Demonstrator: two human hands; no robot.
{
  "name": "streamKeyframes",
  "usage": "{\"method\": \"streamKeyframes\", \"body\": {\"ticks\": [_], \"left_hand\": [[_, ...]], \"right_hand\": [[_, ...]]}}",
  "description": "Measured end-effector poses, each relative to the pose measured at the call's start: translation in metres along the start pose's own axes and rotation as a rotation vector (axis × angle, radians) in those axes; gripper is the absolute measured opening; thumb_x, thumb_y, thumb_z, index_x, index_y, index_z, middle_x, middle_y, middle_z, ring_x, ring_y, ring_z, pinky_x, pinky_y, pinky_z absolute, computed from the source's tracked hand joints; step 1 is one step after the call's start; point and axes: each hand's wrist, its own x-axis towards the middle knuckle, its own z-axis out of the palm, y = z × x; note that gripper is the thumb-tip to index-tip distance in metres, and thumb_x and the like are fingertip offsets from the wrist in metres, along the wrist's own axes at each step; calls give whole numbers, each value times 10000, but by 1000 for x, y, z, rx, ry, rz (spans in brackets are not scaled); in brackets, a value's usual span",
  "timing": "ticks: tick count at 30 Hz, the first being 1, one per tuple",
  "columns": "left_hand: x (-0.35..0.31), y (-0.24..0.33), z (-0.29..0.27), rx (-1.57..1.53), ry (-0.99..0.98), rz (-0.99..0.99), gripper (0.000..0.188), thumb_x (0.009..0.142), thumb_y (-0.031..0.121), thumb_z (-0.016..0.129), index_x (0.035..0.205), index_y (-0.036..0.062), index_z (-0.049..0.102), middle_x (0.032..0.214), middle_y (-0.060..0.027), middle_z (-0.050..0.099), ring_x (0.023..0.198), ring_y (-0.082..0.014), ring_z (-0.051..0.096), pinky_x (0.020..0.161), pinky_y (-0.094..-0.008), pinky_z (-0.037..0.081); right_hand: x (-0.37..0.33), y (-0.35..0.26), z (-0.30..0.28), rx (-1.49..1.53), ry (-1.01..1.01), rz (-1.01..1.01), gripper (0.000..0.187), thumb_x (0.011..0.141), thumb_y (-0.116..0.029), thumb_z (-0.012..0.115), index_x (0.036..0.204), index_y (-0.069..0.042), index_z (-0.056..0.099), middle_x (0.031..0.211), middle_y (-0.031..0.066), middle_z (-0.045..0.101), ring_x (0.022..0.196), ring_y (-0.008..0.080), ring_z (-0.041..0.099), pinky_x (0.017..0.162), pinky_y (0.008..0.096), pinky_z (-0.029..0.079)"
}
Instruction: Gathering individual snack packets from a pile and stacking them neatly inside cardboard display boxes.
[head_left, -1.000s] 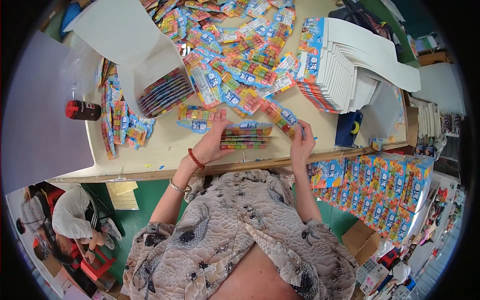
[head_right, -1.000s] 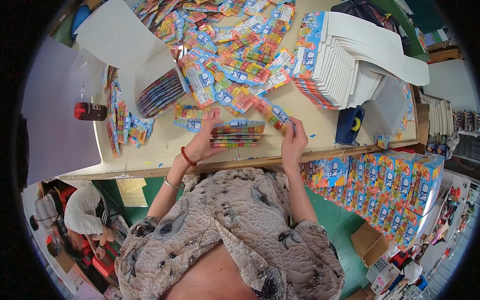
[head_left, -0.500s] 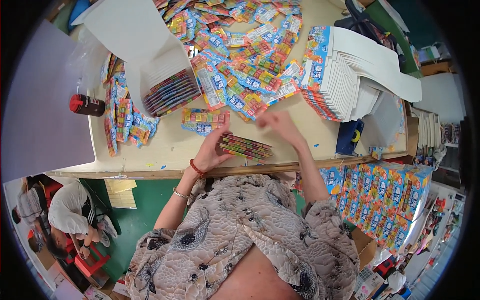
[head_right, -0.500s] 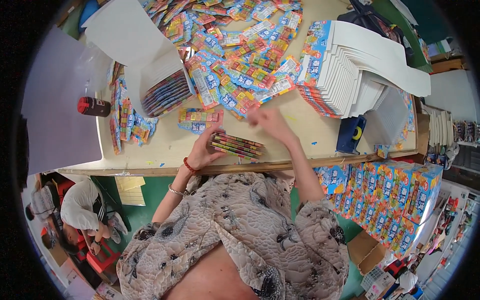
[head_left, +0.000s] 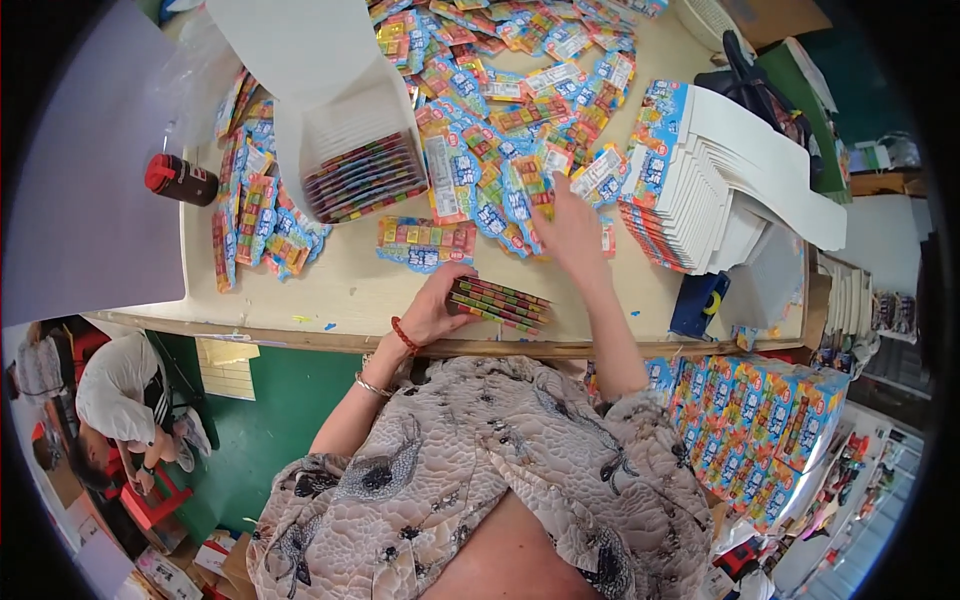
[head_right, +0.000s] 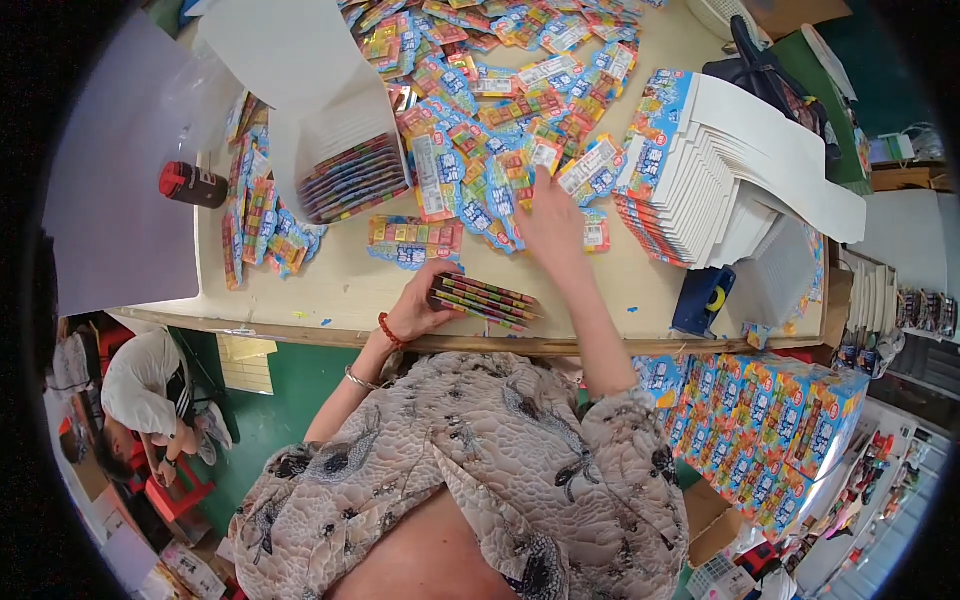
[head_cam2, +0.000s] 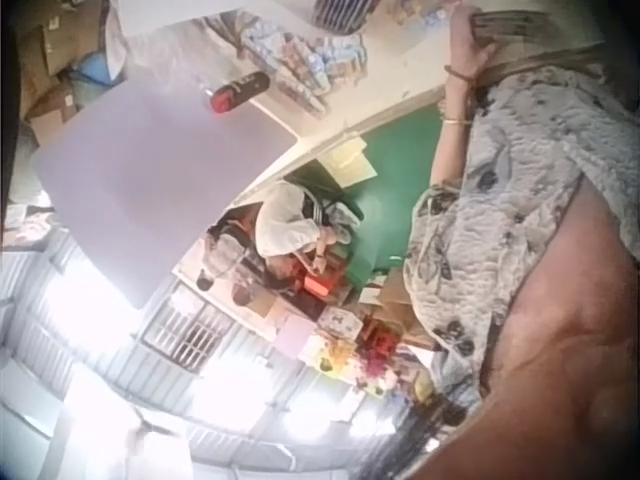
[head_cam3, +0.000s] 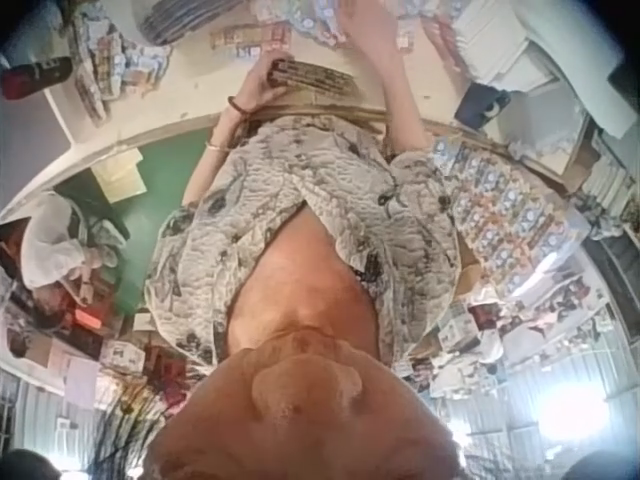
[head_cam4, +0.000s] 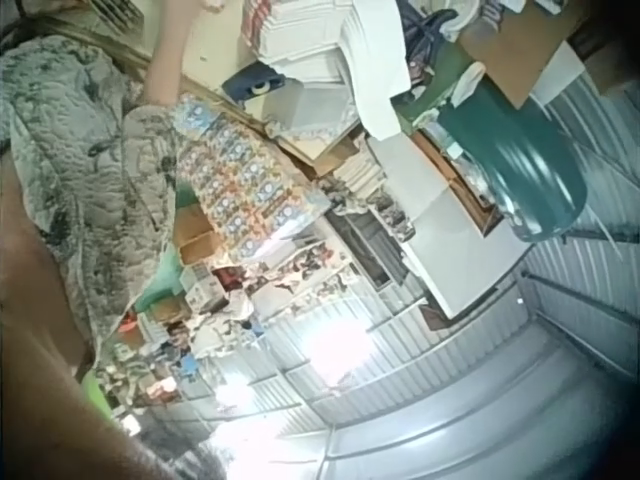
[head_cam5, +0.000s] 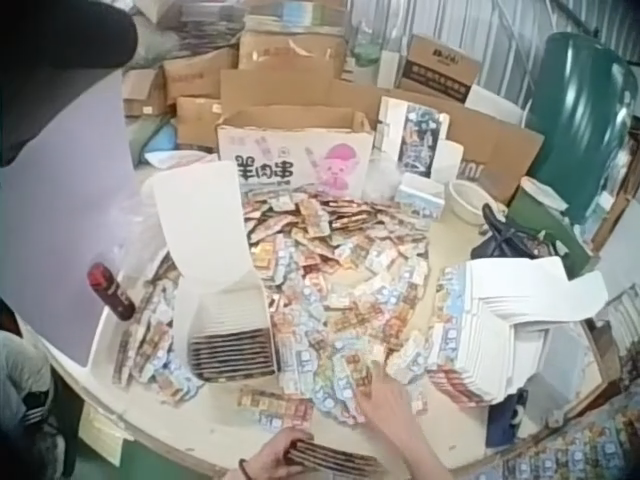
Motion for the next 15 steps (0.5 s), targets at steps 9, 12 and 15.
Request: {"method": "streamKeyframes", "body": {"ticks": [9, 12, 15], "left_hand": [[3, 5, -3, 175, -10, 149, 641, 662, -8, 817, 1198, 58, 472, 1169, -97, 491, 1058, -202, 551, 908, -303, 468], [3, 5, -4, 176, 5, 135, 637, 663, -13, 815, 1196, 58, 473, 1166, -92, 489, 1060, -193, 547, 904, -303, 470], [-1, -2, -3, 128, 4, 81, 635, 663, -19, 813, 1194, 56, 473, 1162, -82, 488, 1060, -178, 546, 905, -299, 472]], "right_hand": [[-16, -28, -11, -34, -61, -38, 637, 833, -286, 680, 1334, -1, 407, 1026, 246, 600, 947, 386, 600, 756, 451, 504], [2, -31, -13, -213, -195, -59, 717, 788, -317, 726, 1344, -4, 400, 1006, 225, 599, 955, 366, 599, 776, 442, 499], [21, -36, -16, -301, -123, -281, 810, 718, -344, 779, 1344, -1, 397, 1005, 211, 604, 976, 357, 598, 817, 432, 490]]}}
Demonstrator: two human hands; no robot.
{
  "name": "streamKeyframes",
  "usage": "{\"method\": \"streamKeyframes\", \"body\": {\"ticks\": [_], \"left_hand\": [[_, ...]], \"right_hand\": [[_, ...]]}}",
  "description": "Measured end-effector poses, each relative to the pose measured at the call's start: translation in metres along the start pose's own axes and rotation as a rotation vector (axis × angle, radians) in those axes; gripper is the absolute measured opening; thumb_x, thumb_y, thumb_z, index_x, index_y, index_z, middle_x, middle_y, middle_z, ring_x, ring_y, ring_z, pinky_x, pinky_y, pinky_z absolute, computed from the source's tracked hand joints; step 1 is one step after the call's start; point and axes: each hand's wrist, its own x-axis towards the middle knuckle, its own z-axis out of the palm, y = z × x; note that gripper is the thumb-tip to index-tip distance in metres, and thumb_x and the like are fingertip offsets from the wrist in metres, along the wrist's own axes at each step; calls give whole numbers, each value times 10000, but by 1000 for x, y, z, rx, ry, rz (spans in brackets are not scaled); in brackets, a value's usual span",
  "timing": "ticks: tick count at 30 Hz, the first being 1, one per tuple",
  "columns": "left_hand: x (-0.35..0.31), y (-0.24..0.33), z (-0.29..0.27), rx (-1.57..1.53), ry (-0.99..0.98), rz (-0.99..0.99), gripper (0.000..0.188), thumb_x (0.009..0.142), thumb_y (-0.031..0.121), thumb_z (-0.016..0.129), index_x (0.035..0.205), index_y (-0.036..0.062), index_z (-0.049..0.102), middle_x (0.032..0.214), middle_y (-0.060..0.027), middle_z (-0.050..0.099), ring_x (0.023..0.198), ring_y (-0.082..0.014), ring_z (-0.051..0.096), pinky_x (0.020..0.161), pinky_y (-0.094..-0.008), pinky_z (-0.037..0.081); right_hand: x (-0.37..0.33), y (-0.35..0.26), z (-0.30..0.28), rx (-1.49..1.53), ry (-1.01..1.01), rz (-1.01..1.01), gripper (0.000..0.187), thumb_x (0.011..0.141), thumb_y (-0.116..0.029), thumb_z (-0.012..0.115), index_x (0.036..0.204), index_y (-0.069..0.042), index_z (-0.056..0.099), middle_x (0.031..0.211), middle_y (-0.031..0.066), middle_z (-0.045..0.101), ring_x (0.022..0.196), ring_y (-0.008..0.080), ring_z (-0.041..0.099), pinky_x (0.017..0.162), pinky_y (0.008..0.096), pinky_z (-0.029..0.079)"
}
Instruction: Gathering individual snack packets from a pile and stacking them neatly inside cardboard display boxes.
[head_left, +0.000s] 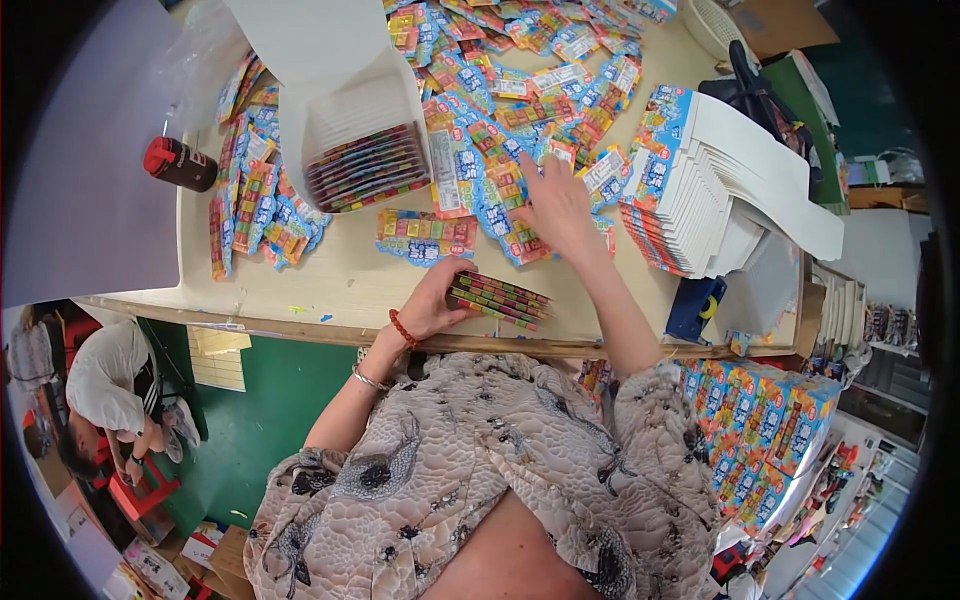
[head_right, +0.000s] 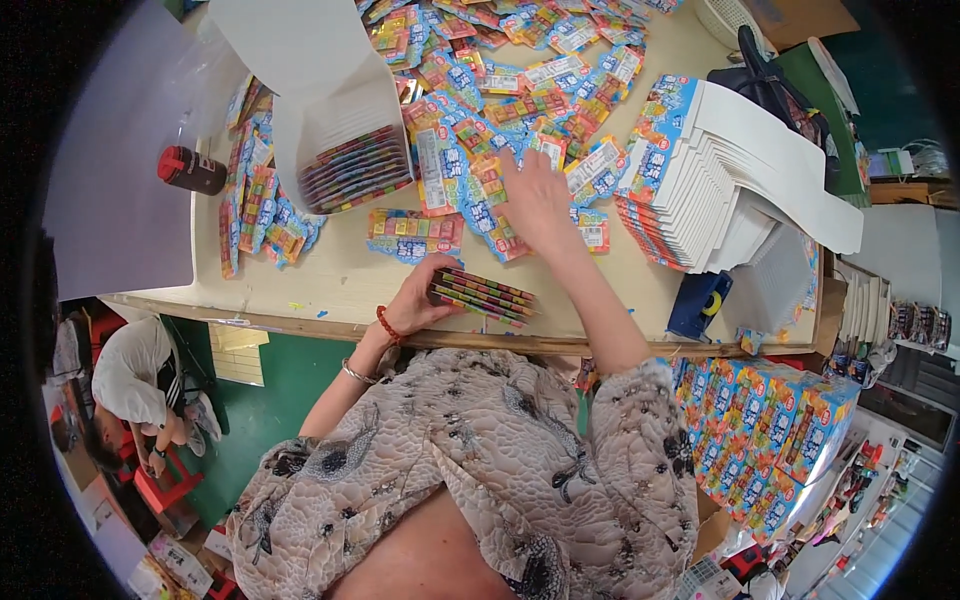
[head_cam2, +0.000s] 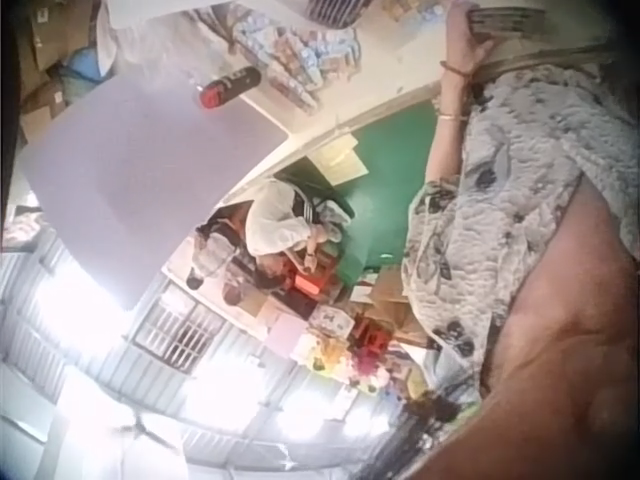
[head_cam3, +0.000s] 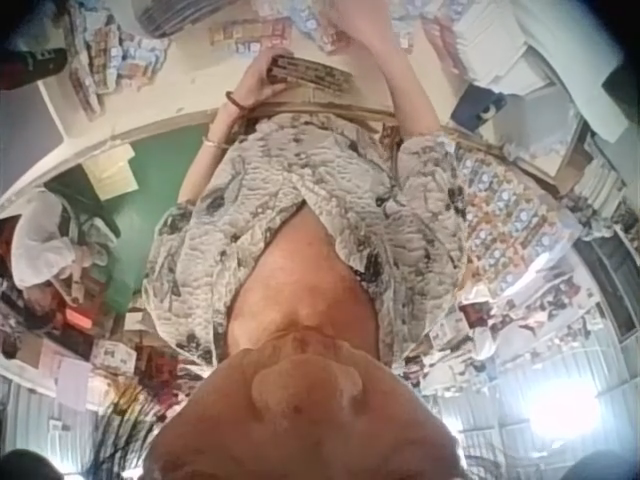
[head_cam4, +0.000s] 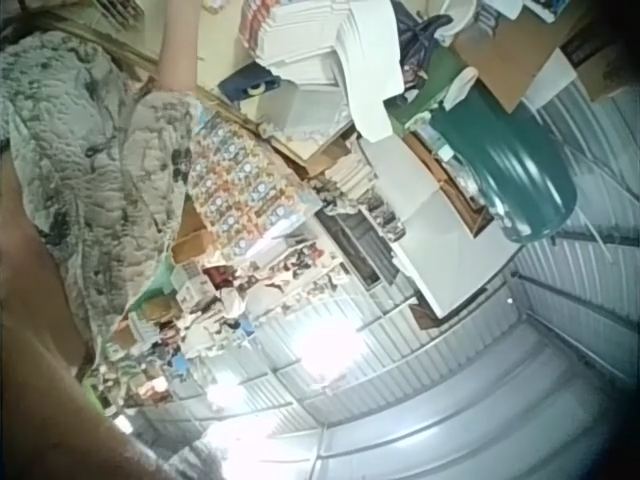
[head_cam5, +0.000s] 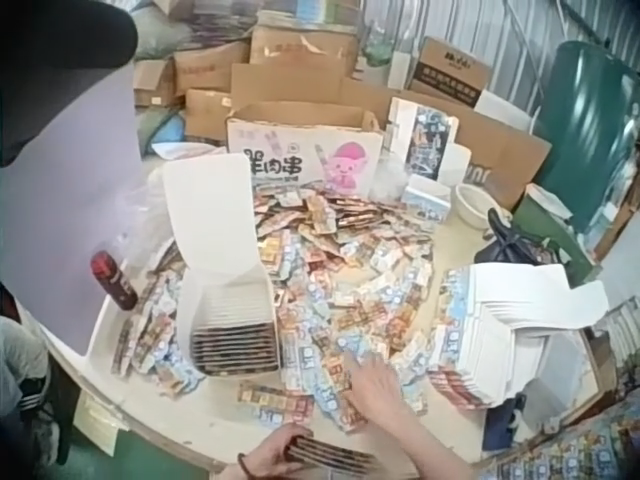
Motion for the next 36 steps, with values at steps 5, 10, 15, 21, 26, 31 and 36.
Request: {"method": "streamKeyframes", "body": {"ticks": [5, 10, 15, 21, 26, 31, 36], "left_hand": [[3, 3, 1, -25, -14, 0, 632, 666, -19, 813, 1196, 48, 475, 1147, -62, 494, 1055, -160, 553, 912, -288, 474], [0, 3, 2, -34, -5, -48, 619, 673, -14, 813, 1189, 43, 476, 1135, -52, 507, 1047, -145, 553, 910, -286, 473], [1, 0, 1, -42, -3, -54, 603, 679, -9, 813, 1178, 42, 477, 1121, -47, 517, 1034, -130, 551, 904, -277, 468], [3, 2, 2, -55, -21, -72, 590, 692, -5, 808, 1176, 39, 474, 1127, -37, 520, 1030, -116, 544, 897, -271, 464], [-4, 10, 3, -73, -10, -120, 572, 687, -1, 812, 1156, 40, 487, 1154, -49, 517, 992, -124, 564, 872, -259, 474], [0, 16, 10, -27, 58, 63, 772, 682, 6, 812, 1305, 68, 360, 1320, -122, 375, 1068, -217, 553, 879, -317, 504], [3, 19, 8, -269, 51, -168, 1244, 631, 24, 857, 1507, 149, -17, 1467, -136, 292, 1179, -279, 522, 863, -364, 524]], "right_hand": [[60, 28, 26, 242, -117, -120, 894, 597, -323, 844, 1286, 40, 405, 1019, 221, 606, 1025, 385, 584, 889, 437, 468], [62, 39, 31, 555, -382, 56, 801, 603, -348, 837, 1254, -33, 491, 1092, 185, 610, 999, 332, 596, 884, 381, 465], [38, 31, 33, 478, -328, -59, 674, 620, -369, 829, 1133, -28, 555, 1074, 187, 610, 969, 319, 602, 840, 374, 468], [34, 31, 27, 460, -310, -113, 615, 641, -389, 818, 1058, -4, 582, 985, 148, 623, 926, 294, 607, 776, 371, 471], [-13, 35, -15, 778, -304, 46, 508, 698, -259, 805, 1069, -1, 573, 932, 89, 641, 886, 213, 628, 780, 331, 494], [-74, 40, 56, 1608, 241, 193, 388, 793, 32, 670, 1153, -32, 541, 1038, 43, 643, 940, 133, 623, 815, 299, 532], [-120, 53, 91, 1906, 45, 309, 407, 853, -109, 660, 1228, -55, 511, 1155, 62, 611, 992, 166, 626, 884, 344, 523]]}}
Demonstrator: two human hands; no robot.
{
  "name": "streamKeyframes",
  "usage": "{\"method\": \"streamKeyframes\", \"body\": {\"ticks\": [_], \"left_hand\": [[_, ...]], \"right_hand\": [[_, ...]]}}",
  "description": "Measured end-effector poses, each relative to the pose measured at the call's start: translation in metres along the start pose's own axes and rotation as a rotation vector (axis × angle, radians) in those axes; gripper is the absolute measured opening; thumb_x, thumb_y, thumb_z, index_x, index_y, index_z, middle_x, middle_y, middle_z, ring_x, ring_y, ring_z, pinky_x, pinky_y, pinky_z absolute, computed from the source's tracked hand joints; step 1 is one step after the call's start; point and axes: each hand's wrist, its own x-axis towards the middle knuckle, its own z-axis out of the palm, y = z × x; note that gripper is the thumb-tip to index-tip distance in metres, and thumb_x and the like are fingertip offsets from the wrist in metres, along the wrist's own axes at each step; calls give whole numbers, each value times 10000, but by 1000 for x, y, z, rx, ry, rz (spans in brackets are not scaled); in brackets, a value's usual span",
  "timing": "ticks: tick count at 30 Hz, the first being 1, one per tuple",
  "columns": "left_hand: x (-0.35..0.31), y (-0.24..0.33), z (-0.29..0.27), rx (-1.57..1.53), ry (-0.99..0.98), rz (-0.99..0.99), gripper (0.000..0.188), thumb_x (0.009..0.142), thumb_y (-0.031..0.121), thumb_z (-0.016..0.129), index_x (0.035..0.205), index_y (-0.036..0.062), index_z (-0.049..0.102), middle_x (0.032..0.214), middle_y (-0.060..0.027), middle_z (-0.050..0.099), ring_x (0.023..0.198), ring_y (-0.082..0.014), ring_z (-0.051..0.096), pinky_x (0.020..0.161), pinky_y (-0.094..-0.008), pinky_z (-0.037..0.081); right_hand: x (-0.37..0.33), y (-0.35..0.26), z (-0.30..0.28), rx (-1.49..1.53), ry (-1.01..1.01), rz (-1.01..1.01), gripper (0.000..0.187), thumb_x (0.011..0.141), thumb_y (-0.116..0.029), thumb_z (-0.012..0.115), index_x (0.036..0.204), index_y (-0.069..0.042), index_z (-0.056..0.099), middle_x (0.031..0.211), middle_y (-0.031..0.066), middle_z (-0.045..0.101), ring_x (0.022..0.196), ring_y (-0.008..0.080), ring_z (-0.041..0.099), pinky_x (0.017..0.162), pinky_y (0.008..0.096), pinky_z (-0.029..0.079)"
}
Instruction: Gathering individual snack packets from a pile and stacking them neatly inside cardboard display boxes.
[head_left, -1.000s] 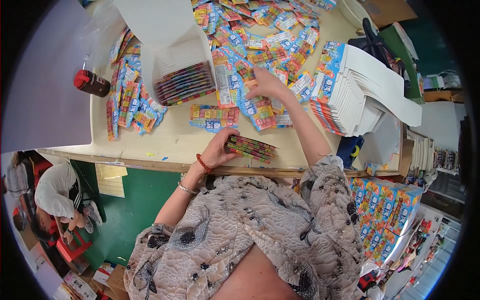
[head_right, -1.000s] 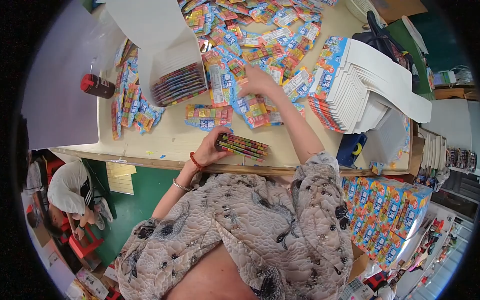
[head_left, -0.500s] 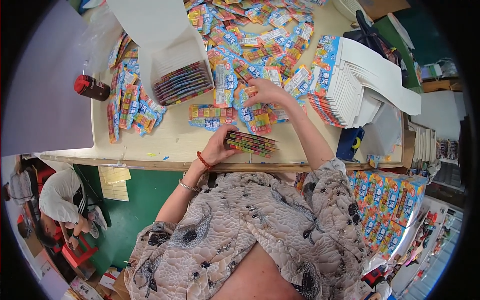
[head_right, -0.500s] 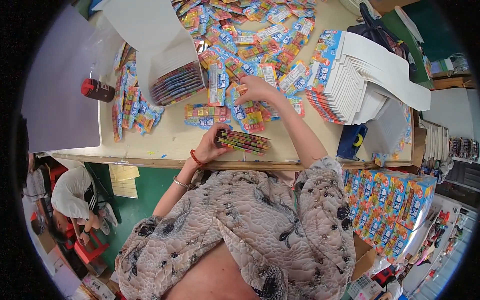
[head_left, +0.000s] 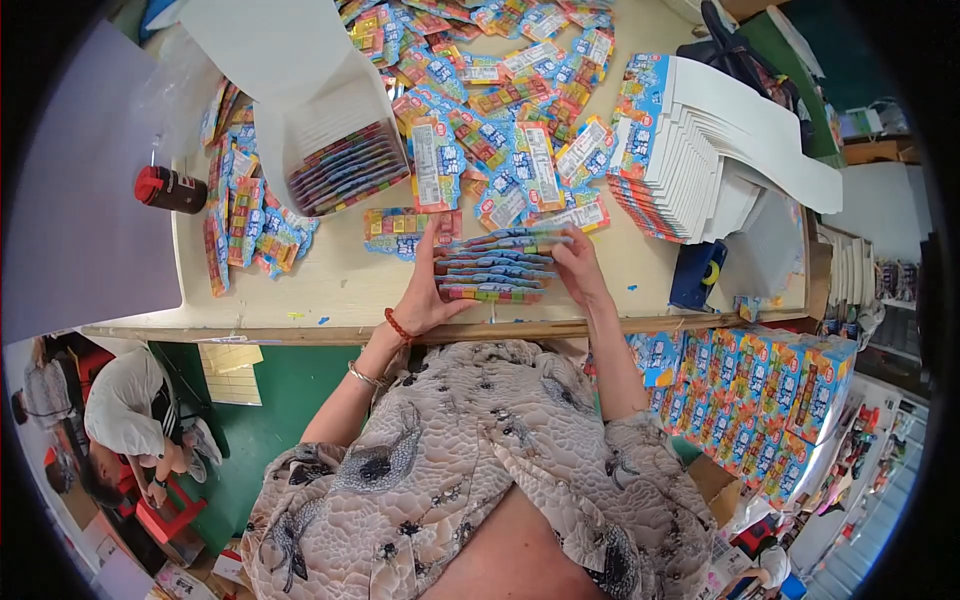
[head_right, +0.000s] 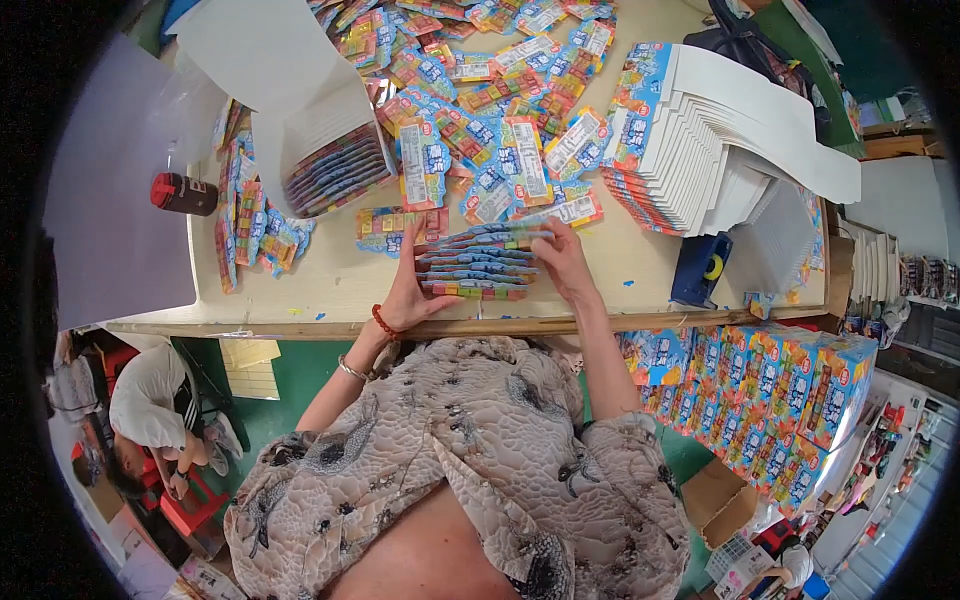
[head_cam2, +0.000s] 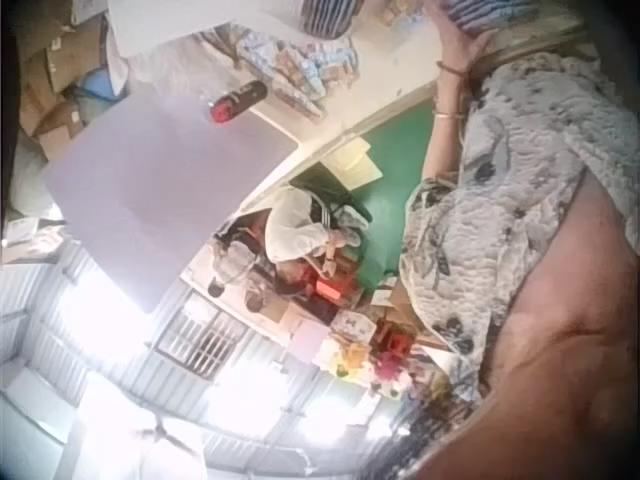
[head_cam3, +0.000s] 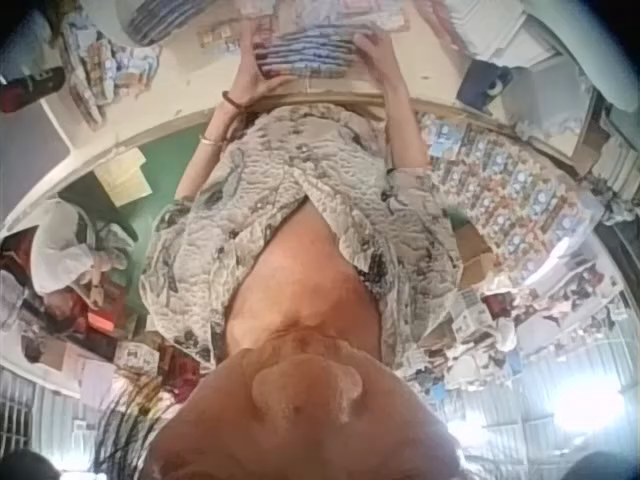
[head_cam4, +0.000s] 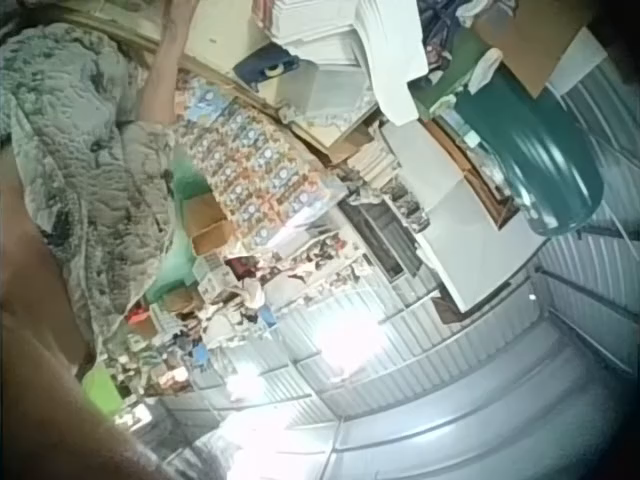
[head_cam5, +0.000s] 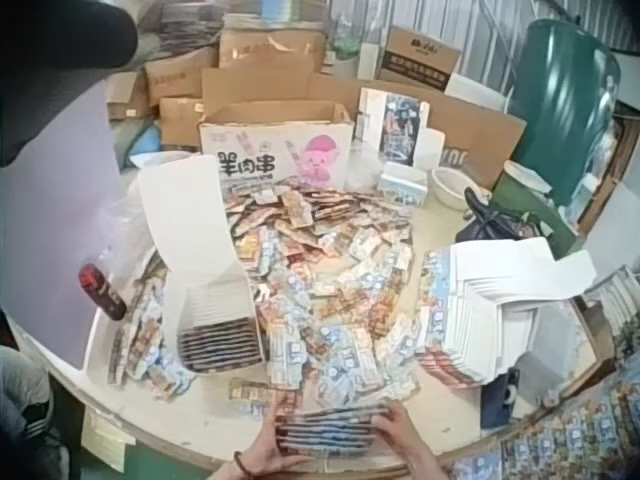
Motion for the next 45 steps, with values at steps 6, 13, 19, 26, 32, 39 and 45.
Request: {"method": "streamKeyframes", "body": {"ticks": [6, 13, 19, 26, 32, 39, 45], "left_hand": [[8, 14, -3, 652, -97, 254, 1312, 548, 133, 917, 1503, 46, 21, 1460, -154, 298, 1244, -304, 390, 1028, -424, 345], [19, 17, 0, 263, -53, 182, 1178, 534, 211, 927, 1454, 43, 212, 1387, -185, 312, 1183, -302, 434, 992, -369, 402], [18, 7, -5, 472, -167, 219, 956, 547, 171, 921, 1294, 55, 335, 1324, -170, 328, 1216, -274, 422, 992, -367, 420], [9, 3, -1, 292, -202, 62, 885, 610, 144, 898, 1285, 51, 333, 1191, -109, 487, 1073, -183, 540, 931, -319, 467], [8, 1, -1, 292, -154, 93, 891, 620, 140, 892, 1303, 53, 326, 1176, -111, 498, 1062, -181, 547, 921, -319, 477], [6, 3, 0, 291, -194, 106, 850, 631, 129, 885, 1283, 50, 345, 1156, -102, 502, 1049, -169, 549, 918, -314, 476], [2, -1, 2, 254, -159, 112, 849, 624, 115, 885, 1277, 46, 347, 1147, -87, 493, 1056, -158, 535, 930, -308, 466]], "right_hand": [[-15, -30, 8, -699, -173, 147, 429, 857, -255, 691, 1200, -20, 584, 990, 31, 652, 899, 105, 574, 799, 267, 472], [-8, -69, 21, -1285, -385, 188, 481, 862, -404, 658, 1148, -21, 603, 894, 104, 651, 782, 191, 580, 712, 323, 456], [-1, -69, 27, -1363, 429, -165, 657, 838, -435, 662, 1295, -3, 473, 1176, 195, 560, 1082, 298, 542, 872, 392, 446], [7, -39, 24, -1665, 392, -184, 781, 811, -241, 631, 1425, 38, 238, 1371, 335, 361, 1331, 432, 322, 1070, 421, 349], [-19, -45, 32, -1594, 555, -80, 602, 825, -41, 515, 1387, 41, 316, 1196, 326, 527, 1007, 410, 594, 843, 455, 486], [45, -33, 44, -1512, 430, -274, 612, 928, -220, 476, 1413, 74, 245, 1307, 336, 430, 1138, 427, 505, 902, 469, 462], [71, -54, 103, -1676, 268, 193, 1022, 799, -565, 595, 1478, 11, 93, 1478, 370, 109, 1350, 551, 176, 1064, 564, 305]]}}
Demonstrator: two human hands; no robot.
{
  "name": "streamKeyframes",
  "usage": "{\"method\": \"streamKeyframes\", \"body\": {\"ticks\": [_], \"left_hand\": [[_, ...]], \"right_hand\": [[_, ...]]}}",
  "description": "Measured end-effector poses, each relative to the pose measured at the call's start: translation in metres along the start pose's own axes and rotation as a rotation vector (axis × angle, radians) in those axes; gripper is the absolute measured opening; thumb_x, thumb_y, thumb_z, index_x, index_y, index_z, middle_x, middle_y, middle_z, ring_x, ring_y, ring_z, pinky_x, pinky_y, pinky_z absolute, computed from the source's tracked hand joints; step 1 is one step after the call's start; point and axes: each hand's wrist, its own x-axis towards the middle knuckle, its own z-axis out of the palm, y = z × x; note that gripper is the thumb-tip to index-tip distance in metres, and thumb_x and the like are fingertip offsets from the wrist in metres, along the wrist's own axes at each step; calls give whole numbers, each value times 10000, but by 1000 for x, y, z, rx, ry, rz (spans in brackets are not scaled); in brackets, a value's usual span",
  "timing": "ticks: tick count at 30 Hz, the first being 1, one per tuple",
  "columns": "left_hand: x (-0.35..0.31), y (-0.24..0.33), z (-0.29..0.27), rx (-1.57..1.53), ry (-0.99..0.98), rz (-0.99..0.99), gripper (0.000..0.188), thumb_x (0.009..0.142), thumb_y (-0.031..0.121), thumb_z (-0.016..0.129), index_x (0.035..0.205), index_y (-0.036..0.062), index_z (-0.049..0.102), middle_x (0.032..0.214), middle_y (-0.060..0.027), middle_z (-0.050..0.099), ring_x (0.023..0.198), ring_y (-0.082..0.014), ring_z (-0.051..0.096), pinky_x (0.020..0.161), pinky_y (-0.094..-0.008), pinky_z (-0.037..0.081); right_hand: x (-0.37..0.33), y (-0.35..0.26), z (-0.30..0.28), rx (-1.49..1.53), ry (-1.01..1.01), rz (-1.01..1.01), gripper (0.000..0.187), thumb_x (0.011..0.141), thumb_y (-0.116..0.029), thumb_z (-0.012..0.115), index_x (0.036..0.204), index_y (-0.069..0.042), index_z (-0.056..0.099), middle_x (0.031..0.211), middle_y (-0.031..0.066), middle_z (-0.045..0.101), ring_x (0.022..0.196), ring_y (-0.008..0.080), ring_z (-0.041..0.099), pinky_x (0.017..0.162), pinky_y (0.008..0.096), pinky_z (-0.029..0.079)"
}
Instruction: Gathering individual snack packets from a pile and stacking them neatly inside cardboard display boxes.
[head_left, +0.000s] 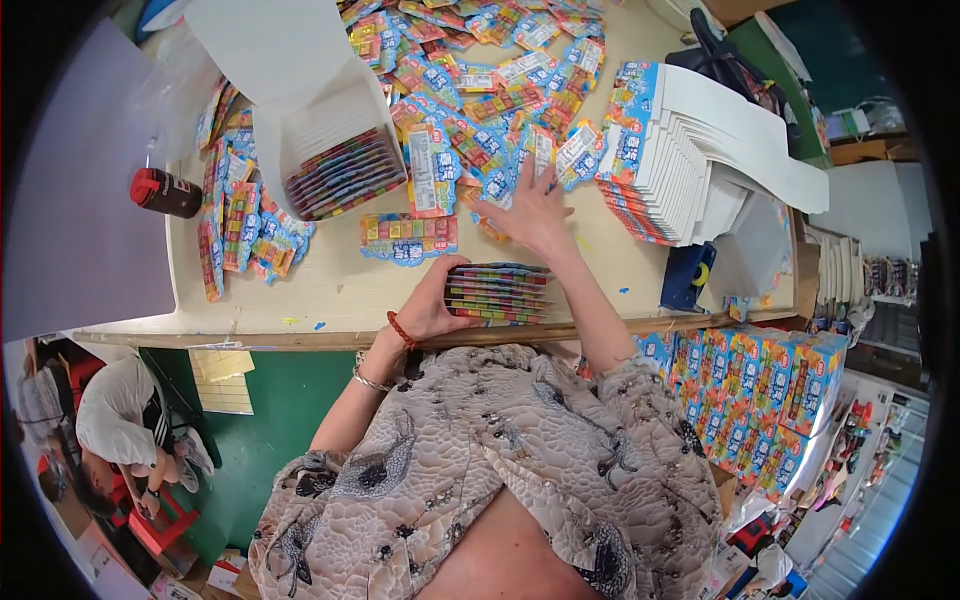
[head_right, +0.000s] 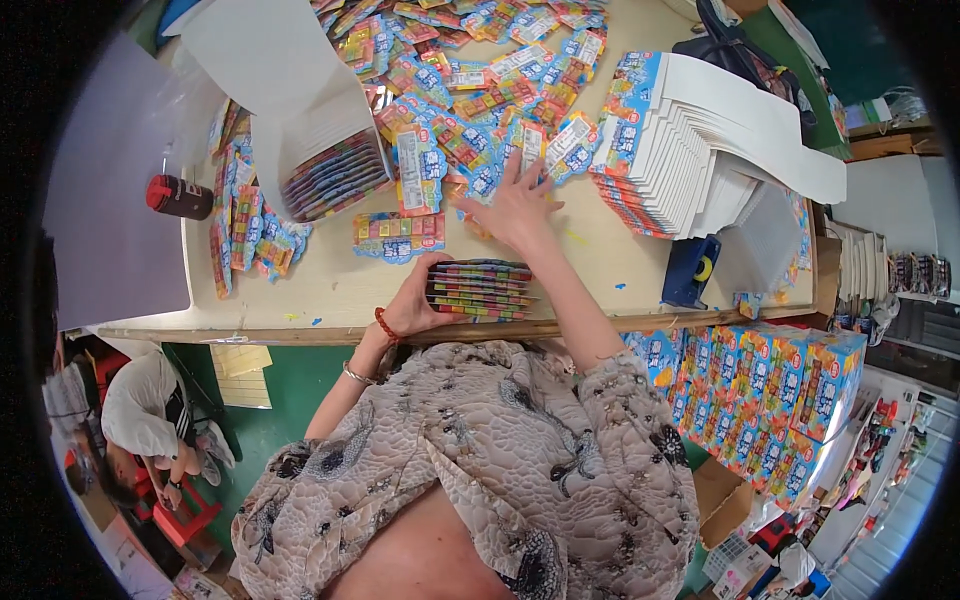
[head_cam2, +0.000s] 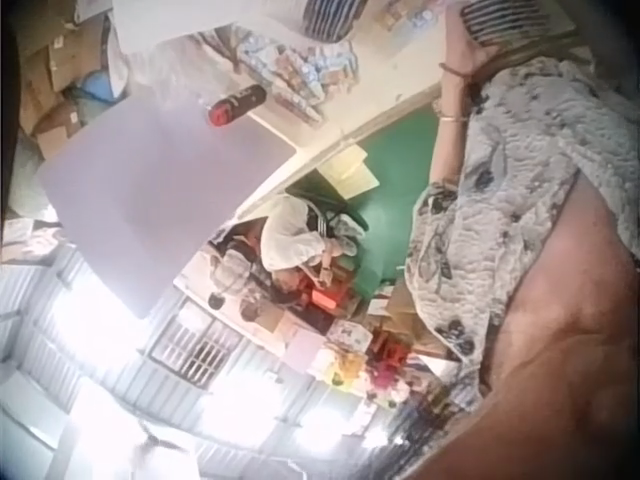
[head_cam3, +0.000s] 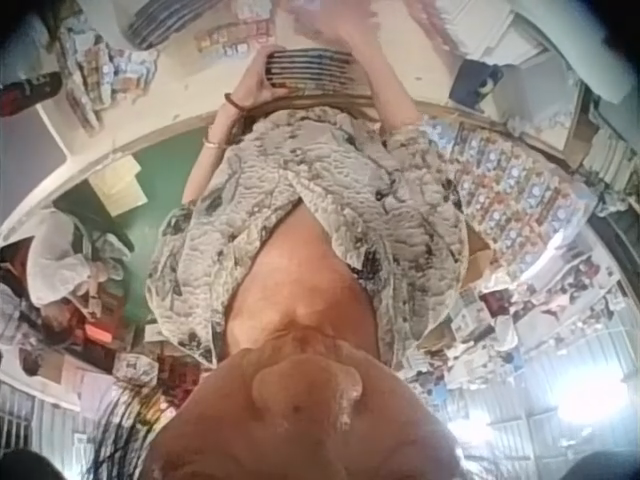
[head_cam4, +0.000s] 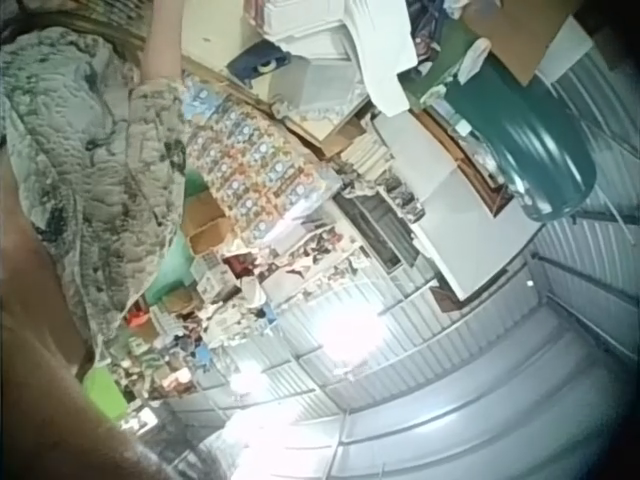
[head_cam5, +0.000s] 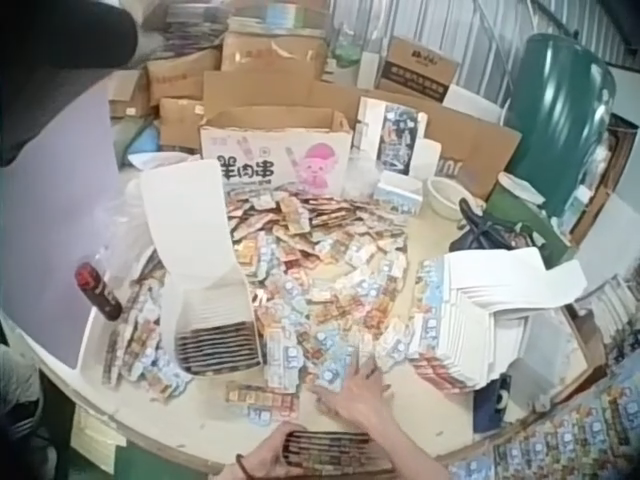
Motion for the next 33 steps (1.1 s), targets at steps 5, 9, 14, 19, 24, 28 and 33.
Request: {"method": "streamKeyframes", "body": {"ticks": [5, 9, 14, 19, 24, 28, 33], "left_hand": [[0, 0, 2, 19, 18, 8, 837, 618, 102, 883, 1268, 50, 357, 1156, -90, 485, 1056, -160, 528, 929, -306, 463], [2, 4, 0, -17, 20, 30, 836, 617, 116, 884, 1265, 48, 360, 1149, -96, 488, 1047, -171, 534, 919, -307, 464], [6, -2, -2, 43, -34, 30, 847, 622, 144, 882, 1276, 42, 353, 1189, -126, 473, 1072, -212, 524, 935, -332, 450], [31, -7, -8, 223, -27, 242, 890, 580, 200, 891, 1282, 56, 364, 1336, -195, 352, 1224, -356, 412, 1014, -408, 399], [45, 5, -9, 333, -16, 286, 1190, 557, 299, 911, 1443, 50, 156, 1521, -246, 87, 1411, -369, 191, 1128, -420, 264], [45, 3, -6, 117, -106, 204, 1405, 571, 336, 910, 1484, 20, -110, 1553, -235, 21, 1440, -329, 123, 1153, -415, 190], [47, 12, -7, 207, -139, 138, 1342, 551, 243, 917, 1499, 30, -8, 1481, -229, 206, 1355, -329, 296, 1111, -386, 291]], "right_hand": [[5, 5, 23, -20, 50, -48, 1072, 719, -374, 674, 1485, -5, 22, 1453, 402, 112, 1287, 626, 195, 1037, 580, 328], [-7, 29, 27, 200, 227, -158, 950, 691, -161, 618, 1472, 7, 103, 1409, 342, 272, 1191, 527, 403, 954, 496, 431], [-15, 71, 5, 438, 297, -92, 615, 782, -150, 596, 1361, -38, 421, 913, 164, 673, 825, 321, 663, 743, 400, 507], [-21, 135, -10, 601, 156, -308, 429, 853, -197, 635, 1235, -15, 562, 960, 121, 673, 762, 150, 655, 668, 291, 515], [-43, 129, -16, 891, -546, -236, 361, 922, -224, 593, 1225, -26, 597, 1051, 56, 659, 881, 128, 639, 789, 254, 494], [-30, 125, 19, 756, -276, -502, 353, 942, -290, 556, 1155, -18, 627, 1140, 80, 614, 1037, 167, 586, 882, 304, 455], [-36, 131, 45, 878, -49, -452, 476, 973, -421, 409, 1202, -44, 588, 1242, 104, 548, 1156, 185, 505, 946, 334, 416]]}}
